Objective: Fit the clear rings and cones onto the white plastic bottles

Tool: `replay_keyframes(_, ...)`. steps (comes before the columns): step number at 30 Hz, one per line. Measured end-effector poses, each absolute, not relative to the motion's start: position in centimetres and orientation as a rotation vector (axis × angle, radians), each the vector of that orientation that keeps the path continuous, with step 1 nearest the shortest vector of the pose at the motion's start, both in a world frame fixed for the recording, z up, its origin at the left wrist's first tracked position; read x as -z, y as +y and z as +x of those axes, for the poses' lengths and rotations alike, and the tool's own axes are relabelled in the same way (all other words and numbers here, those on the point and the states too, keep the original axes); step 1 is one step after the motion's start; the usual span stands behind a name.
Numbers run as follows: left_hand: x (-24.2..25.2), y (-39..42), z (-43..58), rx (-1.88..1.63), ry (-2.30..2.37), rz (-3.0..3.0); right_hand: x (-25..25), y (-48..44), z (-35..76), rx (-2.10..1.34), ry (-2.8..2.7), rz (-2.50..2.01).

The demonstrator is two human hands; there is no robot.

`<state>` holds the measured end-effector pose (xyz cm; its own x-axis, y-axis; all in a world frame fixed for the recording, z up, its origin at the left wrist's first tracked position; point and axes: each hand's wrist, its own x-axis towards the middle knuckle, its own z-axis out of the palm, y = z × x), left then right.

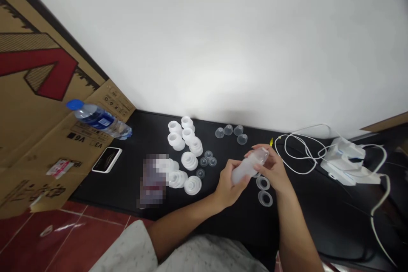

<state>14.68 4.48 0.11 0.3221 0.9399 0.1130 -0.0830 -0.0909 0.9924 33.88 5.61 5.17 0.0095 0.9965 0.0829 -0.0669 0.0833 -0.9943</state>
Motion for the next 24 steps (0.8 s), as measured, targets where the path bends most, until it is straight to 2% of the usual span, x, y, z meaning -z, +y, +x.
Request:
replay_keyframes(7,-0.1,4.3,14.9,-1.035,0.822,1.25,-4.3,6.0,34.8,-1.206,-1.097,-1.186)
replay_keyframes(15,-0.1,4.0,15.2,-1.011,0.897,1.299,-3.6,6.2,34.3,-1.062,-1.003,-1.229)
replay_keyframes(24,0.8,3.9,14.9,-1.074,0.735,1.517,-4.5,1.8,33.1,-0.837,-0.973,-1.481)
